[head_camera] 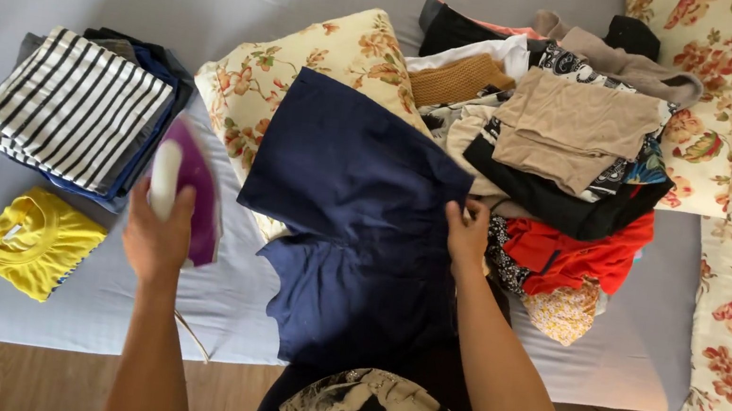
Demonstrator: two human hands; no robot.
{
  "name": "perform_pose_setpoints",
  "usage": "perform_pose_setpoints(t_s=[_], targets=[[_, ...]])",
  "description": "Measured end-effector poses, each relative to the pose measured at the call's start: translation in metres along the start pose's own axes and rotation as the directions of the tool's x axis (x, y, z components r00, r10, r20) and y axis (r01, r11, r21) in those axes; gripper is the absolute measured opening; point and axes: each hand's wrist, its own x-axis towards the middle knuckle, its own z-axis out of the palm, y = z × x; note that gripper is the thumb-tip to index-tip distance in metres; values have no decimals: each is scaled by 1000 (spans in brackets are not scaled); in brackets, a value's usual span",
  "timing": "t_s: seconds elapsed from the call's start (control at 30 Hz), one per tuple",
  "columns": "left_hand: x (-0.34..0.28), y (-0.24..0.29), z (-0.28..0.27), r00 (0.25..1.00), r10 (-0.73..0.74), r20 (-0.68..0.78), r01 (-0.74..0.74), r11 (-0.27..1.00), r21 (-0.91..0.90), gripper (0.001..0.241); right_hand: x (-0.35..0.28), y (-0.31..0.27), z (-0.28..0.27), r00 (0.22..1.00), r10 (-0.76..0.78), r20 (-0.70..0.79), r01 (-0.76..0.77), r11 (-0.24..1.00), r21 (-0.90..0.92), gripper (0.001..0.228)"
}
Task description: The person irons several pieces of clothing, including dark blue shorts, a beige top, and a white top with a black pattern, using a purple iron on a floral pillow. After ironing each item, the person folds it and places it on a growing stack of folded clothes.
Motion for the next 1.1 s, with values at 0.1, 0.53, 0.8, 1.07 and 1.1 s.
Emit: perform_pose_setpoints(t_s=[0.1, 0.53, 0.8, 1.07, 1.1], targets=[[20, 71, -10, 969, 172, 176, -199, 968, 153, 67, 20, 37, 13, 988, 114, 104, -129, 981, 145, 71], [24, 125, 161, 393, 615, 683, -911, 362, 198, 46, -29, -32, -21, 995, -95, 11, 93, 989, 116, 36], [38, 159, 131, 742, 167, 650, -557, 693, 457, 56, -29, -37, -13, 977, 48, 206, -110, 947, 301, 54], [11, 162, 149, 397, 585, 707, -901, 395, 179, 48, -34, -33, -8, 999, -51, -12, 52, 947, 318, 31], [11, 172, 145, 535, 533, 656, -832, 470, 296, 49, -41, -40, -9, 996, -79, -35, 86, 944, 319, 28]])
